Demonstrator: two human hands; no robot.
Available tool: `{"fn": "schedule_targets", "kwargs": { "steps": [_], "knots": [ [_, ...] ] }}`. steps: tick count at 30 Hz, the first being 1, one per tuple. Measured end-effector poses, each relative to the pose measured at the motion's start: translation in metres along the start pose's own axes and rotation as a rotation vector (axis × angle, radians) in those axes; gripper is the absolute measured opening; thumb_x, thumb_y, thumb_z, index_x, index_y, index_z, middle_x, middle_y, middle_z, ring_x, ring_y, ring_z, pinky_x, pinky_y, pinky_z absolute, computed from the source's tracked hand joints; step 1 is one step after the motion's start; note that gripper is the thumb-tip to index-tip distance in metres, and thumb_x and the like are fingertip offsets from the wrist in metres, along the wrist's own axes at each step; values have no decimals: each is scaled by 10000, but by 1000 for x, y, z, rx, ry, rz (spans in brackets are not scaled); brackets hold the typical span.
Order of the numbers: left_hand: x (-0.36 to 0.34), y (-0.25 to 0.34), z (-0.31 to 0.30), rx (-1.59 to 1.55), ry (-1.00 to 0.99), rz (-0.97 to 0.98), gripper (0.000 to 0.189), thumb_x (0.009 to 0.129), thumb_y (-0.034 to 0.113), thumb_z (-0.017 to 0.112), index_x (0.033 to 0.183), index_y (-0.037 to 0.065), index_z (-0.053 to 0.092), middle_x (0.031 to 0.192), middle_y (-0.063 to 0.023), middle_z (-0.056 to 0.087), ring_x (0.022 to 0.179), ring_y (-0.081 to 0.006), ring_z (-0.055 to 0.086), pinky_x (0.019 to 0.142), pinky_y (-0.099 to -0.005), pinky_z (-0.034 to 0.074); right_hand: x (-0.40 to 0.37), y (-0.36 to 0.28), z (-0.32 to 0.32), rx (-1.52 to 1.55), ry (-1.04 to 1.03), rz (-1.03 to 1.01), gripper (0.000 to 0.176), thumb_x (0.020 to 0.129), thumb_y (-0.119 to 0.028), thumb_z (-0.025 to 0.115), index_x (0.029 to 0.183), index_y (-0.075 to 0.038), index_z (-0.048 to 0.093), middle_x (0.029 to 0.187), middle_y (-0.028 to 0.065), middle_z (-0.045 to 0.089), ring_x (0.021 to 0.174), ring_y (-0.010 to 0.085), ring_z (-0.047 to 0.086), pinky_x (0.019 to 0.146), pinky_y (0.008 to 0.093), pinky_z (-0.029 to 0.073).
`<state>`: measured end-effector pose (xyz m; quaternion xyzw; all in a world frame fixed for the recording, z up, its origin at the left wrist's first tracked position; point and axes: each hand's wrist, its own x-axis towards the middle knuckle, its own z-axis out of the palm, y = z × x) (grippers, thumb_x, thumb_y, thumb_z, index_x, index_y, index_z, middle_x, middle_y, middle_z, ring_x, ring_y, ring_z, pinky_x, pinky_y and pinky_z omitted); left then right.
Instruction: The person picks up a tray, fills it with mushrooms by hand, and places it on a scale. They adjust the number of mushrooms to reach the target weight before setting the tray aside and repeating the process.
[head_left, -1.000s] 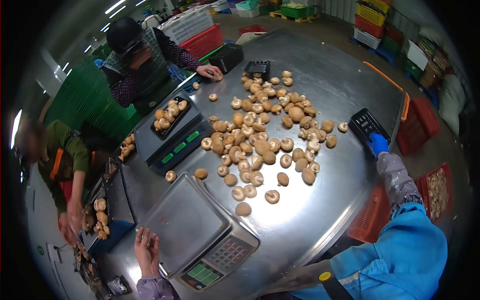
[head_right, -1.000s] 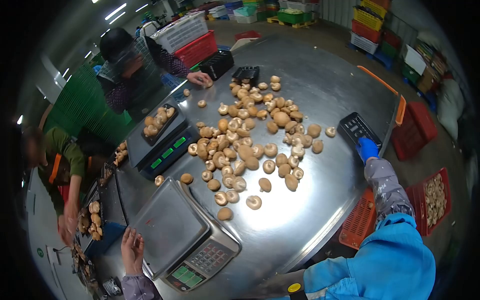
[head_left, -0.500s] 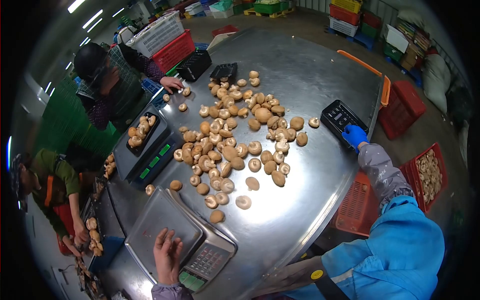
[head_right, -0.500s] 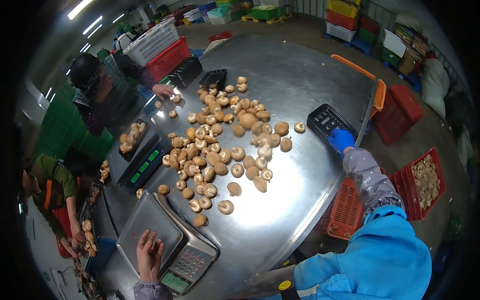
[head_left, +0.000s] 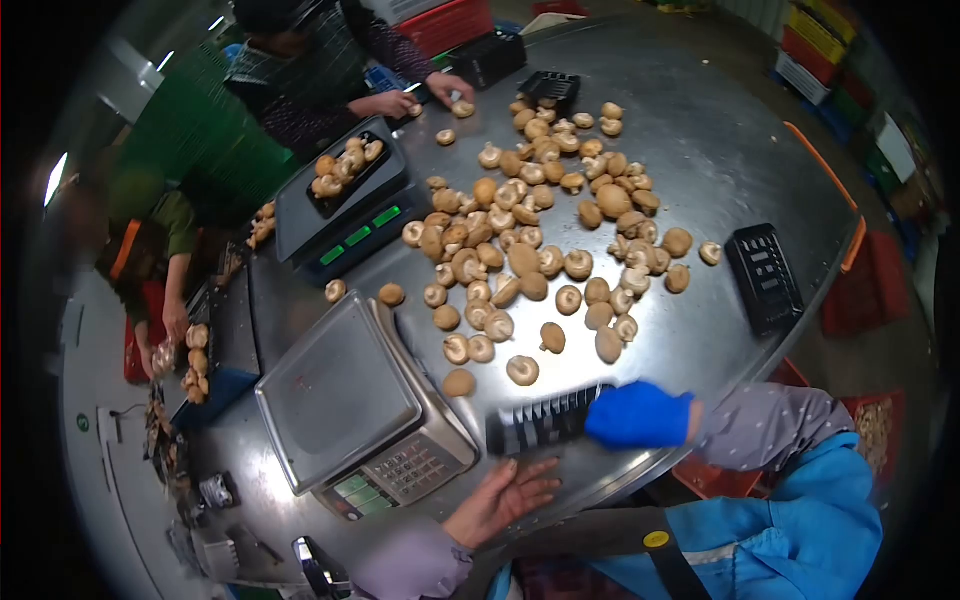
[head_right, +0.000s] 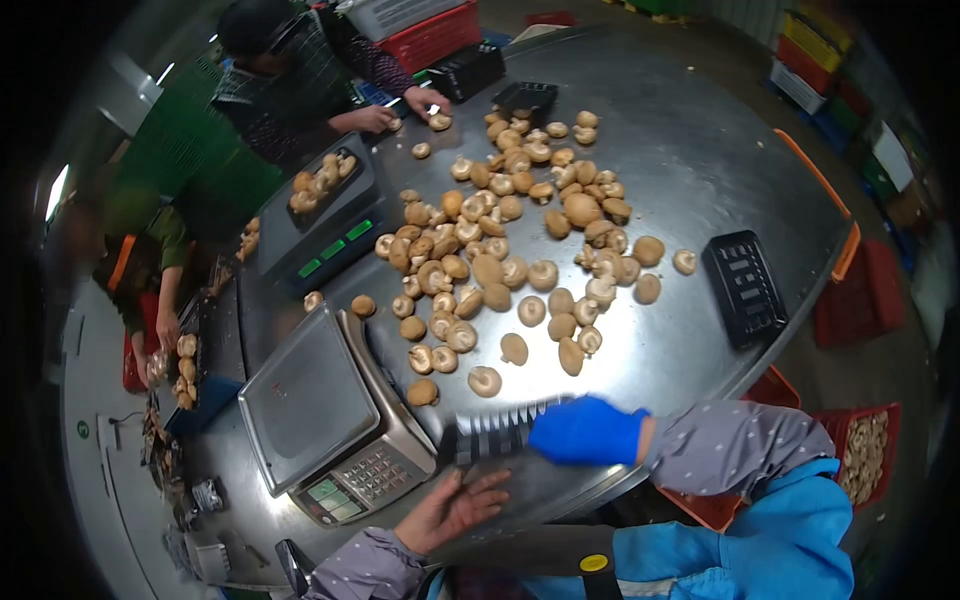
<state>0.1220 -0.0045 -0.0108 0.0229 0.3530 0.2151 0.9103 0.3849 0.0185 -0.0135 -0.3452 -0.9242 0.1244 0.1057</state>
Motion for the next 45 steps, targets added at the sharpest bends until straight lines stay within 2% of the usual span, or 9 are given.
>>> {"fn": "schedule_targets", "kwargs": {
  "steps": [6,10,13,18,24,26,31,37,45],
  "knots": [
    [46,7,-47,-378,294,111,312,881,108,468,1068,-134,405,1050,-254,504,933,-282,555,835,-309,501,52,26,49,63,46,-211,62,698,-157,543,737,-112,526,652,50,496,591,223,559,450,345,455],
    [80,55,-37,-422,275,314,264,872,80,462,1010,-141,418,930,-252,537,841,-278,579,781,-290,523,104,80,33,406,46,-31,242,789,-362,558,798,-120,554,736,85,546,630,265,566,515,386,456],
    [98,70,-32,-367,263,396,258,868,77,471,1028,-123,436,935,-229,553,848,-274,582,783,-291,519,162,129,4,602,124,220,277,775,-336,624,940,-116,595,892,85,575,870,266,552,735,364,449],
    [101,72,-33,-251,278,408,257,868,94,492,1062,-73,479,989,-178,582,867,-259,590,790,-300,508,277,231,11,200,370,279,500,747,-396,598,1143,-106,501,1150,153,495,1049,328,487,879,408,412],
    [97,71,-26,-215,314,384,236,884,101,479,1071,-43,488,1006,-124,588,927,-230,576,841,-327,485,378,306,32,72,166,496,690,672,-416,630,1262,-138,406,1230,151,460,1091,341,471,915,416,400],
    [96,70,-25,-227,318,380,208,886,87,471,1066,-12,503,1021,-95,589,952,-214,567,849,-356,484,382,320,35,393,16,494,682,680,-363,660,1257,-94,416,1237,165,463,1106,321,472,941,375,384],
    [97,73,-22,-241,309,385,209,880,87,478,1048,-33,510,1015,-115,589,919,-227,580,828,-331,491,350,310,44,454,19,469,567,673,-460,671,1123,-137,550,1083,161,578,1012,303,550,866,362,428],
    [103,78,-26,-235,344,447,249,863,81,481,1051,-79,450,955,-173,577,795,-234,598,686,-251,522,296,238,24,513,-297,351,550,686,-543,640,1068,-148,601,966,164,626,893,305,601,817,351,462],
    [103,59,-49,-122,328,458,228,864,51,452,1082,-7,486,918,-107,609,746,-197,605,606,-253,497,222,169,53,854,-397,347,620,700,-560,609,1182,-177,533,1148,143,553,1031,274,536,891,374,408]
  ]
}}
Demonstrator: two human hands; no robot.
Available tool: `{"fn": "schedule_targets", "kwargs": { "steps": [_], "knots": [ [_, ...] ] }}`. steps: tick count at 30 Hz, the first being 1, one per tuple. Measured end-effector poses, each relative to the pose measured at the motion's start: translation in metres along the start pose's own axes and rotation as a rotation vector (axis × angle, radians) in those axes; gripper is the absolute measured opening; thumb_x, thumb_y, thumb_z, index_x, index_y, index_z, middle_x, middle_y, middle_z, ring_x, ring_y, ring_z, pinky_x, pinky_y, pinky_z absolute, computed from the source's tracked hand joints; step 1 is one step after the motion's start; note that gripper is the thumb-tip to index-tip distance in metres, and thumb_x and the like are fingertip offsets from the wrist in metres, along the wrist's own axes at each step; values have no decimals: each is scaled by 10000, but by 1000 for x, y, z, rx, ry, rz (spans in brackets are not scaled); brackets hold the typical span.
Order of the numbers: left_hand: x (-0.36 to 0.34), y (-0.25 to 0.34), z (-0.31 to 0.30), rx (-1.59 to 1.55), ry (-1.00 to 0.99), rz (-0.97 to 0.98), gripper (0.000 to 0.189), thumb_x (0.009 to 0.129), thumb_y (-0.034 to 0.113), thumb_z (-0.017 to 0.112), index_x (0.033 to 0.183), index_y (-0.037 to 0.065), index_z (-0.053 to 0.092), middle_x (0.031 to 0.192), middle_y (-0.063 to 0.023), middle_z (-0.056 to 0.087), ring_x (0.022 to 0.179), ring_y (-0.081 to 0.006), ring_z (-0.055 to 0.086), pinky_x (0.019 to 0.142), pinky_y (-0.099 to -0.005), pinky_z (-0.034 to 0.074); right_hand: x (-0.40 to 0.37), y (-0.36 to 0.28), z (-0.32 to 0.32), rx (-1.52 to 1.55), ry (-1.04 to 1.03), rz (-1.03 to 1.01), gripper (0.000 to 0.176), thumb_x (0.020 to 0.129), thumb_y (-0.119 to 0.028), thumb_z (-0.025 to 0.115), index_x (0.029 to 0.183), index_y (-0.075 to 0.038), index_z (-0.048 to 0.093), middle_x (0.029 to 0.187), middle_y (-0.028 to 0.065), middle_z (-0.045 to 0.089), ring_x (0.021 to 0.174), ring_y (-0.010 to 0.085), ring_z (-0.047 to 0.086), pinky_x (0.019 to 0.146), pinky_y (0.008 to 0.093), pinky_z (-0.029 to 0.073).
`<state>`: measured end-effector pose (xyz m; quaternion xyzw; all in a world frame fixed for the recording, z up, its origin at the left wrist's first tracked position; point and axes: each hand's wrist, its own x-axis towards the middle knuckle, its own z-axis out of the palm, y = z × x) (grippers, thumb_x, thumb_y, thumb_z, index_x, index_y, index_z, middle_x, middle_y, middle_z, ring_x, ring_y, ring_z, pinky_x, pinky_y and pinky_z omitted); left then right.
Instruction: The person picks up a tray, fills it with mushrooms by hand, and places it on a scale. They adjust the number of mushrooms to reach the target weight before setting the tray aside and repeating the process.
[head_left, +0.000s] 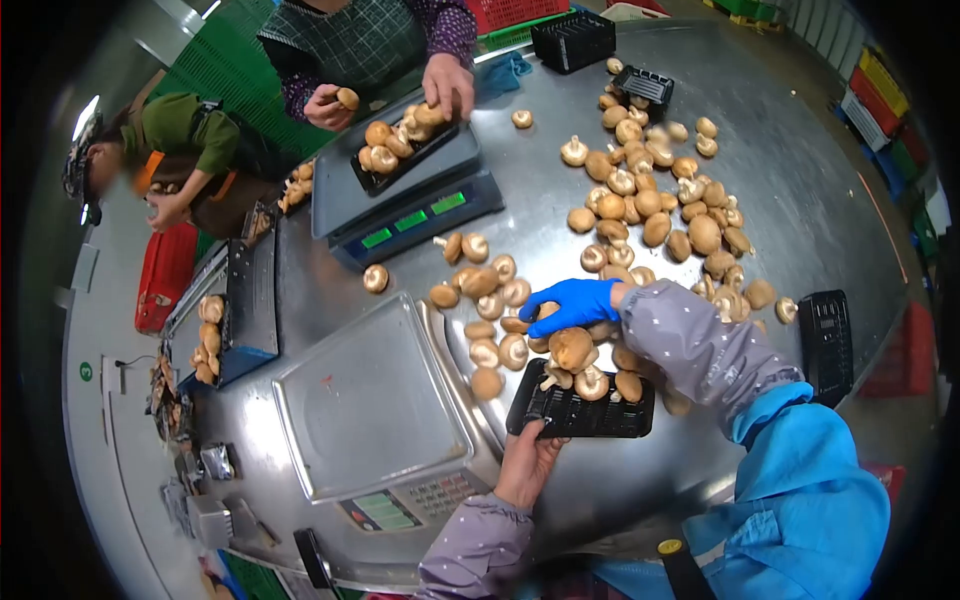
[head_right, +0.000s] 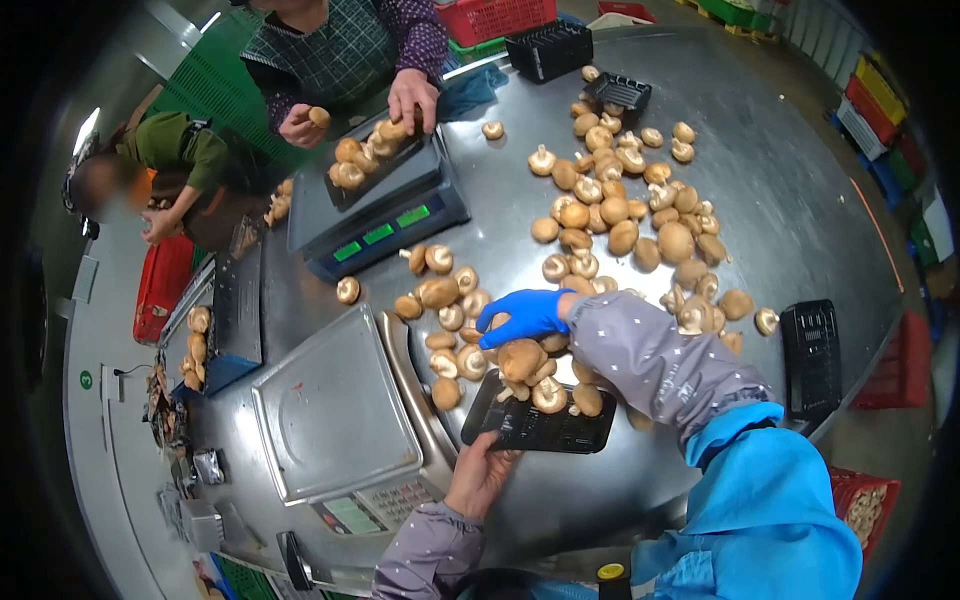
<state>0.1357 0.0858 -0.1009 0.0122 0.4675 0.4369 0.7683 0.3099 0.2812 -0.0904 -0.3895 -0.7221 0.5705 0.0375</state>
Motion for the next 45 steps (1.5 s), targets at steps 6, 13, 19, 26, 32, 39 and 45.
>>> {"fn": "schedule_targets", "kwargs": {
  "steps": [6,13,19,26,32,39,45],
  "knots": [
    [-12,-30,5,71,-60,1,247,869,64,474,1109,8,465,948,-93,589,708,-176,604,578,-257,519,-75,-43,53,-244,372,-197,536,728,-416,640,1165,-130,519,1139,140,520,1030,306,489,899,388,397],
    [-29,-38,-14,91,-142,-13,377,873,22,424,1225,120,331,1129,-95,499,932,-204,565,746,-350,514,-138,-51,114,-442,685,-324,545,702,-398,662,1151,-123,522,1135,92,500,1035,292,467,851,400,374],
    [-40,-38,-30,112,-107,-68,454,821,-132,323,1218,87,319,1221,-139,405,1097,-302,473,888,-480,459,-182,-19,155,-231,931,-277,511,670,-262,741,1111,-102,538,1079,67,536,1016,251,510,846,329,427],
    [-58,-35,-21,190,-115,-61,512,810,-145,302,1267,71,220,1253,-172,360,1123,-355,450,920,-515,423,-212,-25,145,884,1010,-107,359,800,-236,639,1074,-21,552,1052,56,566,955,127,530,835,253,427],
    [-76,-15,-13,204,-186,-23,470,824,-127,316,1255,55,268,1239,-173,385,1107,-329,474,906,-468,452,-222,-87,141,541,846,-359,386,766,-189,662,1105,-45,546,1097,66,553,1037,177,515,878,301,416],
    [-101,1,-4,183,-235,17,464,827,-114,337,1264,35,292,1207,-161,439,1073,-306,508,890,-428,472,-183,-122,150,-332,776,-398,375,698,-127,701,1045,-63,573,1064,95,551,1005,239,534,817,303,443],
    [-121,38,-24,153,-261,100,403,839,-78,382,1231,0,331,1183,-167,464,1038,-306,535,860,-435,492,-176,-150,125,161,954,-474,308,786,-39,607,1089,-43,552,1023,65,559,938,125,528,805,253,437]
  ]
}}
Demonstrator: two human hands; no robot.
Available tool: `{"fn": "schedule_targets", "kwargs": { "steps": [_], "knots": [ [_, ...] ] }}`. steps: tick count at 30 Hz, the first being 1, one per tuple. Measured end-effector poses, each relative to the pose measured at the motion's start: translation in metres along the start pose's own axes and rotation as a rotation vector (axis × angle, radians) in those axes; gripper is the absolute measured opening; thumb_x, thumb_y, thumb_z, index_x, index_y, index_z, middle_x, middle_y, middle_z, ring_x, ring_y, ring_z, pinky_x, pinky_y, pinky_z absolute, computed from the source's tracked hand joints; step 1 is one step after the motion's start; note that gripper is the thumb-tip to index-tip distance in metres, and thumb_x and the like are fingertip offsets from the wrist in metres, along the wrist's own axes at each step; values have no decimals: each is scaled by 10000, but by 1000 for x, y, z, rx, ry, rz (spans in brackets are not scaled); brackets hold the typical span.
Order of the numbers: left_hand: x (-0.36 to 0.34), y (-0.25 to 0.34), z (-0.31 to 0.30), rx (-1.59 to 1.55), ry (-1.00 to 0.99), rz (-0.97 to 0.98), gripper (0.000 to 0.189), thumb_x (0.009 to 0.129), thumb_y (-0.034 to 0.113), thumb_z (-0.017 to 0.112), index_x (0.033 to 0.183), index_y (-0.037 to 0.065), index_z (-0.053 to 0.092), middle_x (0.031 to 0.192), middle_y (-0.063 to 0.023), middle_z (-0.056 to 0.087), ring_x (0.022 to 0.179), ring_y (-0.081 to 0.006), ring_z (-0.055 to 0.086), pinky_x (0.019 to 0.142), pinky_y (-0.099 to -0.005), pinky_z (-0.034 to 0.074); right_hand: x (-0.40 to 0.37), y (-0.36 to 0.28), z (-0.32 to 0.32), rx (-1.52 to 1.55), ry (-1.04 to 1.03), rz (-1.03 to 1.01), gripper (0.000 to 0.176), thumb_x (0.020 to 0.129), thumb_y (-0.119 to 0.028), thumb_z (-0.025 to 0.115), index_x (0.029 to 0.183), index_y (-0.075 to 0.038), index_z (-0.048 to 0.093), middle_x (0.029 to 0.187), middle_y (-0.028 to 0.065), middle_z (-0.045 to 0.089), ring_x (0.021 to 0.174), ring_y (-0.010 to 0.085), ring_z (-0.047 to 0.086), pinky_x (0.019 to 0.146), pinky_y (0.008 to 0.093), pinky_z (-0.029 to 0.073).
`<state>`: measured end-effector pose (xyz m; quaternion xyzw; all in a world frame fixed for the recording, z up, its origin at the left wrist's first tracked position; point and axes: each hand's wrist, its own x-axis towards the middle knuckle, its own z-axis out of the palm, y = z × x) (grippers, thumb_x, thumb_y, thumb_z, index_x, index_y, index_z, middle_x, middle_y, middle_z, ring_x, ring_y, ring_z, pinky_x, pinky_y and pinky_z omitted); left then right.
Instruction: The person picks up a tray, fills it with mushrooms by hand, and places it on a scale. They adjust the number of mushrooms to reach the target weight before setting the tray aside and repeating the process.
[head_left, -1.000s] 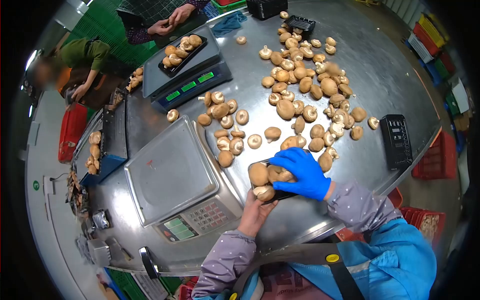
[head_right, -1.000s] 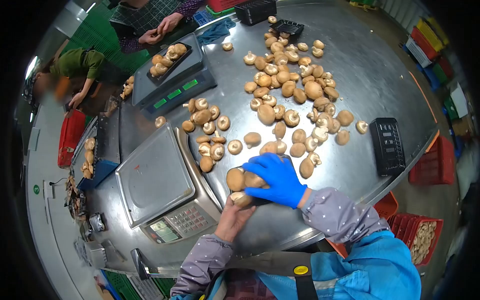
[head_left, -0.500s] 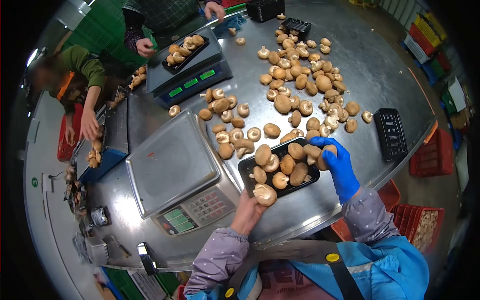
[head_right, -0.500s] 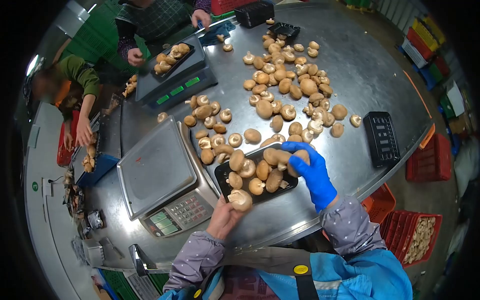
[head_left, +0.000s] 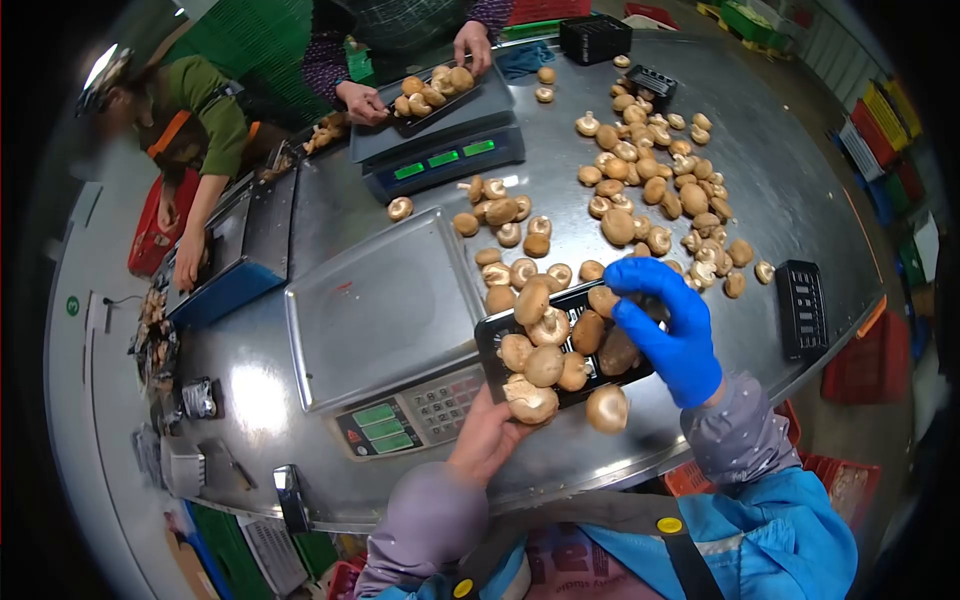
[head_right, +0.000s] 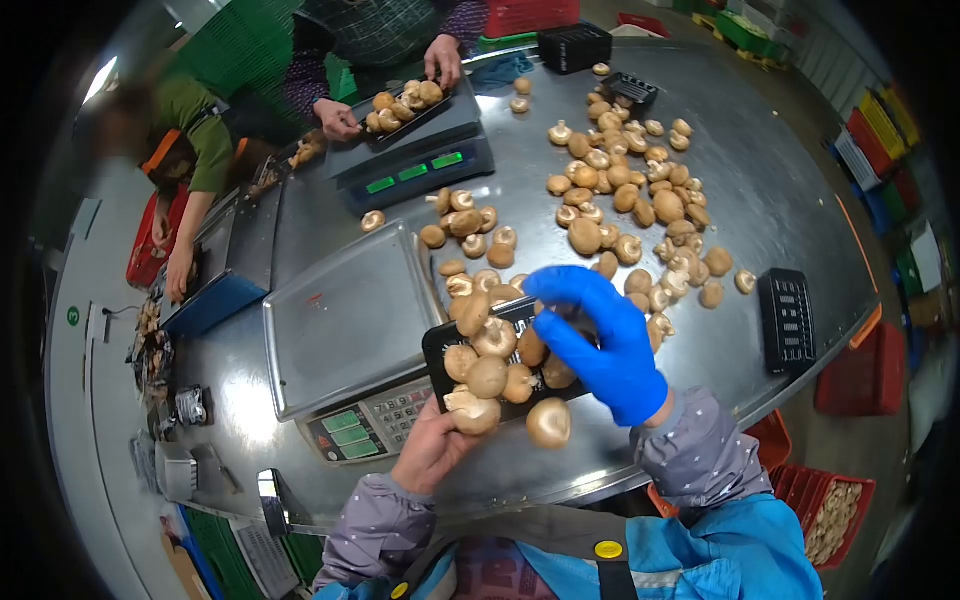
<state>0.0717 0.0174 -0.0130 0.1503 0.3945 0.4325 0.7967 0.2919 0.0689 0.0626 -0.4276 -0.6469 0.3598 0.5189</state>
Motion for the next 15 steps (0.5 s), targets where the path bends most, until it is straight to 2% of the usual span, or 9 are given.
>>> {"fn": "schedule_targets", "kwargs": {
  "steps": [1,3,4,6,7,9,11,13,15],
  "knots": [
    [-3,9,-4,-5,8,14,403,839,-78,382,1231,0,331,1183,-167,464,1038,-306,535,860,-435,492,14,-5,0,-100,-103,3,350,775,-45,619,1117,-66,544,1045,83,556,974,166,538,817,279,444],
    [-8,26,-11,16,-19,-7,401,833,-82,394,1223,-7,338,1167,-174,476,1017,-305,550,829,-421,514,35,1,22,-225,-140,-202,364,791,-176,621,1139,-109,542,1017,95,568,943,215,557,762,327,467],
    [-9,31,-15,2,-33,-5,405,829,-88,395,1222,-6,342,1155,-180,484,992,-305,565,807,-413,528,45,-2,32,-217,-145,-206,364,791,-176,621,1139,-109,542,1017,95,568,943,215,557,762,327,467],
    [-12,39,-15,-1,-34,37,406,830,-90,388,1224,-3,338,1155,-181,482,983,-305,569,798,-418,531,62,-7,50,-642,-443,-243,428,766,-321,629,1138,-129,544,1095,108,554,981,273,537,802,344,453],
    [-13,44,-15,-4,-42,70,408,831,-92,381,1226,-1,334,1155,-182,480,975,-306,573,788,-423,535,69,-7,59,-640,-444,-251,428,766,-321,629,1138,-129,544,1095,108,554,981,273,537,802,344,453],
    [-15,51,-19,1,-21,73,409,832,-89,377,1227,4,325,1151,-182,480,965,-307,576,774,-422,540,80,-2,75,-755,-716,-179,504,747,-449,600,1159,-168,530,1118,114,543,964,299,535,766,365,466],
    [-17,59,-28,-5,7,76,411,832,-86,373,1228,8,316,1147,-183,480,956,-308,580,760,-421,545,82,-6,81,-674,-650,-285,510,729,-395,644,1158,-147,522,1109,100,545,968,277,540,761,351,469],
    [-19,70,-42,-1,56,103,412,834,-74,369,1229,16,298,1138,-190,480,944,-314,583,732,-414,552,85,-8,88,-274,-376,-301,510,711,-339,679,1144,-123,517,1091,84,550,977,275,538,767,346,465],
    [-19,76,-54,-19,70,150,401,837,-63,365,1223,20,298,1131,-201,480,939,-323,583,718,-407,555,83,-8,101,-281,-351,-325,486,688,-280,698,1106,-111,517,1055,74,555,948,277,547,740,345,462]
  ]
}}
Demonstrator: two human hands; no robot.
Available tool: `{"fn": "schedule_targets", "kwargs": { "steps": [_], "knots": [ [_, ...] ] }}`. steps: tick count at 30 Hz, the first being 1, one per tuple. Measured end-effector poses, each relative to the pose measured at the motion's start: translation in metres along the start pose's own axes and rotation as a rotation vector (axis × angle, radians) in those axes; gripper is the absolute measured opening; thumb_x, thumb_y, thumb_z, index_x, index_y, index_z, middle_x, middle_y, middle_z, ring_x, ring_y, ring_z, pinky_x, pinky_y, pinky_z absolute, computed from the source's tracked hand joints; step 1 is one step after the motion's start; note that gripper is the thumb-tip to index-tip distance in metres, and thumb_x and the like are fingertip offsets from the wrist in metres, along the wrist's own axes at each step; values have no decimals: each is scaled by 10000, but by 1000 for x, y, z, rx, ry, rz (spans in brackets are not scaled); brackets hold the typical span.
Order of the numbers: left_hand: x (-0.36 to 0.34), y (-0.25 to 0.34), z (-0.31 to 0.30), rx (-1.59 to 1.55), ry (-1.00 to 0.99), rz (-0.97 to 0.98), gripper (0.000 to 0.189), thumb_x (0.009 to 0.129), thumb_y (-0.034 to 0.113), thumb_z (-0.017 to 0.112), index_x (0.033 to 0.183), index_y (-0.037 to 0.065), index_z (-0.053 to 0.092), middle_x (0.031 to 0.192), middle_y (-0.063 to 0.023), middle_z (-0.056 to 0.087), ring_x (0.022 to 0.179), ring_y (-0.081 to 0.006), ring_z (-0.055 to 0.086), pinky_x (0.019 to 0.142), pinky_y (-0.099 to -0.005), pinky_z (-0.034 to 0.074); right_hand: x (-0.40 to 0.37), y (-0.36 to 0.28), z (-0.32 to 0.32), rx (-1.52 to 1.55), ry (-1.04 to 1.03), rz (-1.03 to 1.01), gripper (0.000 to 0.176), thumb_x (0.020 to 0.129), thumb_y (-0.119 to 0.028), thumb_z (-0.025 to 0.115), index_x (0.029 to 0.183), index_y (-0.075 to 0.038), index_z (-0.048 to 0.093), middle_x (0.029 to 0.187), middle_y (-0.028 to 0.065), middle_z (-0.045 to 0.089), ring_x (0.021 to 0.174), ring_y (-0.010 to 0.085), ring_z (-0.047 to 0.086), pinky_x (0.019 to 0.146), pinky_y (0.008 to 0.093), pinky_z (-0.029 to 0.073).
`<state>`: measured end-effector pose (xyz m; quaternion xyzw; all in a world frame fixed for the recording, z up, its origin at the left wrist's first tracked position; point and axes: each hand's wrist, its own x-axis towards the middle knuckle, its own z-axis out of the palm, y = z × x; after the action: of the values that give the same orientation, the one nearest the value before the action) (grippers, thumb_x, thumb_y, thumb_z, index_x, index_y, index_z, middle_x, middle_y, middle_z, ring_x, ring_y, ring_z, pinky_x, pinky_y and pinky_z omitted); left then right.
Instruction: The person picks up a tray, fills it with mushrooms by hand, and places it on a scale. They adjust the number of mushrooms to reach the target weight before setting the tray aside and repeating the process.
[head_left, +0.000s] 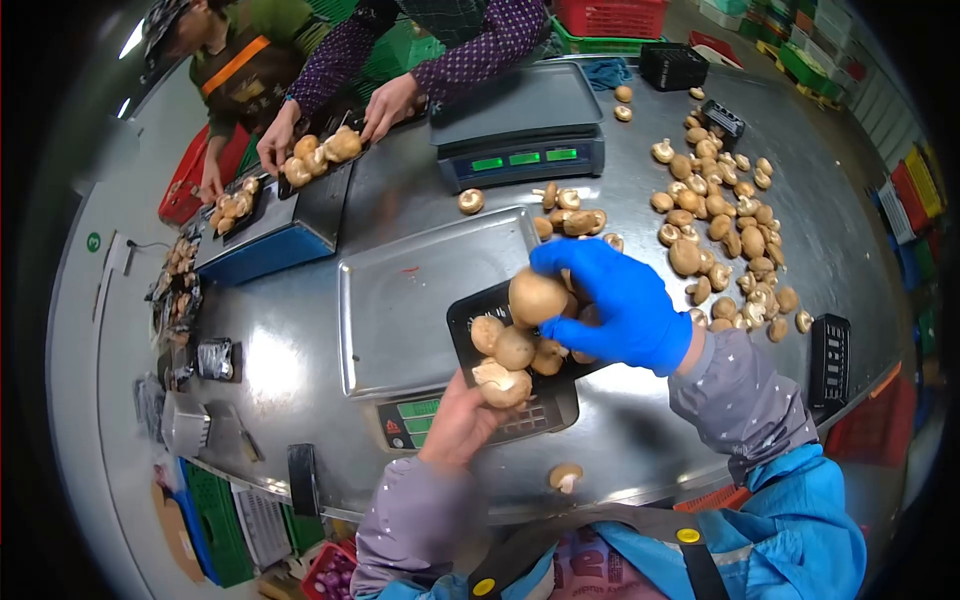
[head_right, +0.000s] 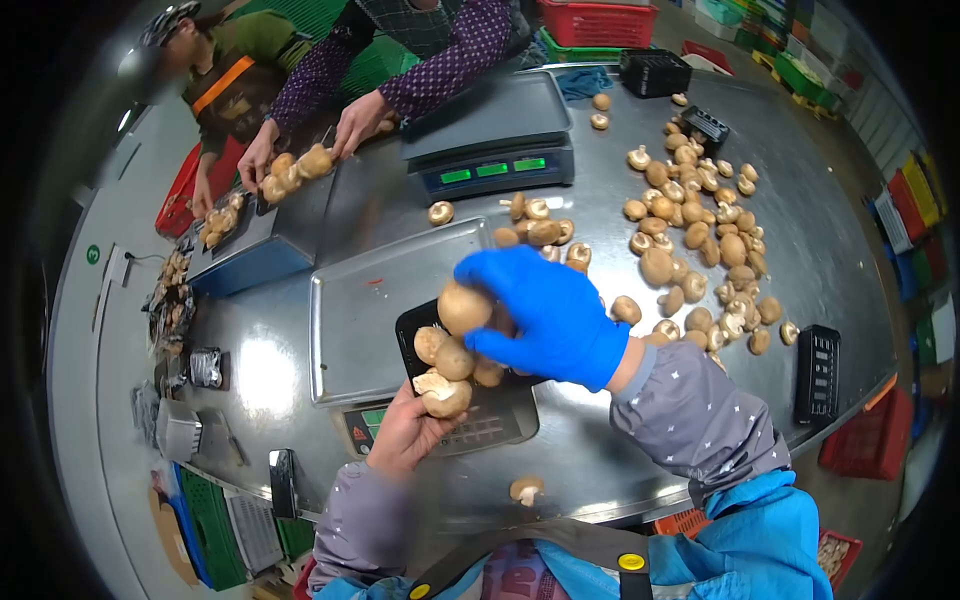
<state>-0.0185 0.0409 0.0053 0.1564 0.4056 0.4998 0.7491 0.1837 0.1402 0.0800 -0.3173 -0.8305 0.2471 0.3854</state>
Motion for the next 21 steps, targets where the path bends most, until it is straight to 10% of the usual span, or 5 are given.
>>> {"fn": "schedule_targets", "kwargs": {
  "steps": [3,14,21],
  "knots": [
    [3,12,-8,-10,37,5,462,830,-73,331,1273,34,260,1156,-229,462,925,-388,572,705,-394,555,5,4,22,-451,-267,-92,362,683,-250,676,974,-113,511,1017,42,551,856,247,560,641,329,460],
    [17,54,-58,176,195,85,471,811,-97,345,1265,2,264,1150,-228,467,908,-356,594,683,-364,575,7,26,41,-211,-90,-113,325,746,-173,628,1047,-98,531,1050,34,555,896,232,563,698,322,480],
    [-15,72,-84,635,473,300,475,818,-54,377,1284,-1,297,1136,-158,412,727,-157,590,659,-223,527,-34,28,18,439,-212,463,460,742,-56,608,1172,-69,443,1147,54,477,1095,169,441,955,301,336]
  ]
}}
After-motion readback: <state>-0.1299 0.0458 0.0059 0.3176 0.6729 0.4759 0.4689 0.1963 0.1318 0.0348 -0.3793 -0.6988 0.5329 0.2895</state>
